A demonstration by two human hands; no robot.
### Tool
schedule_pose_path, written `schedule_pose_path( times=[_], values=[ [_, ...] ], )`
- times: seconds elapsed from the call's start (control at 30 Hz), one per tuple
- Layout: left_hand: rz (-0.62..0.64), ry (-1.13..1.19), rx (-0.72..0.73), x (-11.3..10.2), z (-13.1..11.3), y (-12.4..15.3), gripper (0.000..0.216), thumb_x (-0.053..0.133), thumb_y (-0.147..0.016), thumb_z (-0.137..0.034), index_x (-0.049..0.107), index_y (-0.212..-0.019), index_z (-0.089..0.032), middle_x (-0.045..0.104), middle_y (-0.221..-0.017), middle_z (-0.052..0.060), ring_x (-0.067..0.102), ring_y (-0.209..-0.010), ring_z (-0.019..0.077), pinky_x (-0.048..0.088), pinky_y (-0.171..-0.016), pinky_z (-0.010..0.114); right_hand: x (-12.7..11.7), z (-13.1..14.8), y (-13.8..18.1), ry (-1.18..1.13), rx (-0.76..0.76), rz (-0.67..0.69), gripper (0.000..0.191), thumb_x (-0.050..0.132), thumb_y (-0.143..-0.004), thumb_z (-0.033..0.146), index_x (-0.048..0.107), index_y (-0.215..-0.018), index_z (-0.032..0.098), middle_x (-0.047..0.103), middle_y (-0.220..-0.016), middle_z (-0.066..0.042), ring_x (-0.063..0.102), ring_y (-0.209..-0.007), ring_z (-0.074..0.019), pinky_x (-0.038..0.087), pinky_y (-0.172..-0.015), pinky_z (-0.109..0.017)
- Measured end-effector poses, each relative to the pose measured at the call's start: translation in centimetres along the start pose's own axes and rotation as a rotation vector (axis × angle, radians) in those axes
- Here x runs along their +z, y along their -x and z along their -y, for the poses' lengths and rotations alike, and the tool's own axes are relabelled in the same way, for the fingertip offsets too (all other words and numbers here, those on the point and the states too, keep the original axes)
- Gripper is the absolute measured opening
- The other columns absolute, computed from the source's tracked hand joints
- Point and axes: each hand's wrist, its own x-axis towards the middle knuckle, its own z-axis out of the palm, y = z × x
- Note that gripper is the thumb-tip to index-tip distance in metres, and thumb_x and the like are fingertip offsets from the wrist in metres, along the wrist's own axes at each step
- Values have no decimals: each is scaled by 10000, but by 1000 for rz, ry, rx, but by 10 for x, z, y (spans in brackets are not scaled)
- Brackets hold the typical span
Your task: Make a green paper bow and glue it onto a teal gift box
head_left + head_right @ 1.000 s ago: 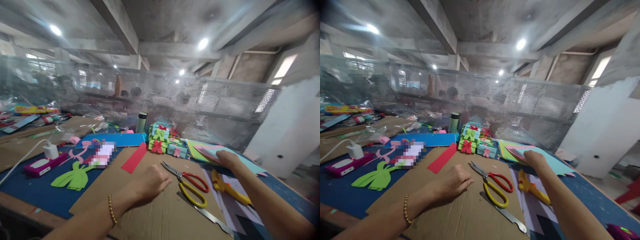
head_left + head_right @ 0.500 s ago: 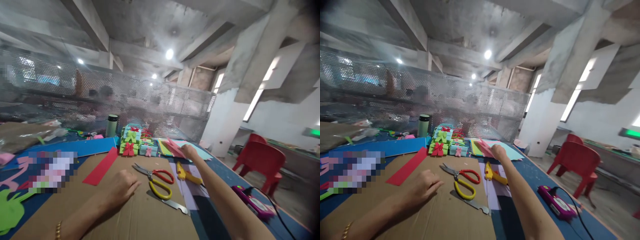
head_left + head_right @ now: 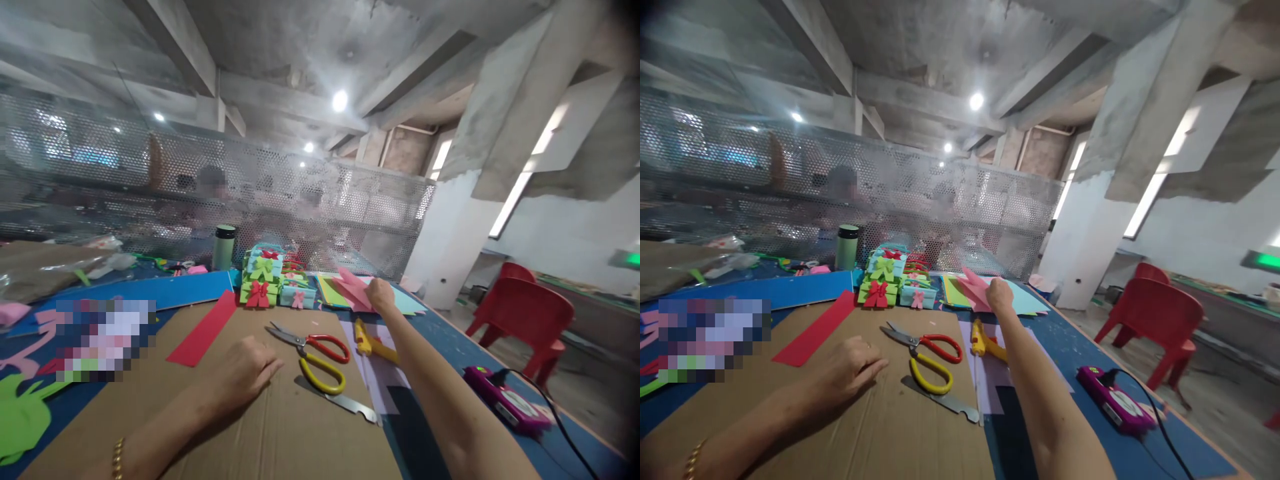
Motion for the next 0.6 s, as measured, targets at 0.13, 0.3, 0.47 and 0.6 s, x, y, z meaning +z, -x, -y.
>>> schedule_pose_path(
  times=[0.13,0.3,0.47,0.6],
  values=[
    [13,8,-16,-1,-2,0,386,415,-995,-310,612,-697,-163,653,-734,67,558,-730,189,341,-663,305,-2,15,-7,-104,-18,-64,317,602,-965,340,606,-1228,165,623,-1240,-101,640,-1045,-225,551,-882,-428],
    [35,1,-48,-5,-5,1,367,425,-994,-297,624,-716,-164,662,-765,71,568,-757,193,353,-677,297,-3,31,-15,-270,-34,-72,305,598,-967,340,608,-1228,182,623,-1243,-89,641,-1038,-220,554,-877,-421],
    [32,-11,-23,-5,-4,1,369,427,-992,-294,636,-717,-163,654,-751,75,563,-737,189,354,-668,293,-18,35,-30,-472,-24,-108,312,609,-961,333,605,-1233,180,618,-1252,-89,637,-1052,-226,551,-883,-429],
    [20,5,-36,-6,-4,1,371,432,-990,-300,639,-716,-160,664,-763,80,567,-730,188,350,-657,296,-35,42,-43,-722,-38,-199,321,614,-954,356,621,-1205,157,635,-1210,-69,647,-1027,-244,559,-862,-423]
  ],
)
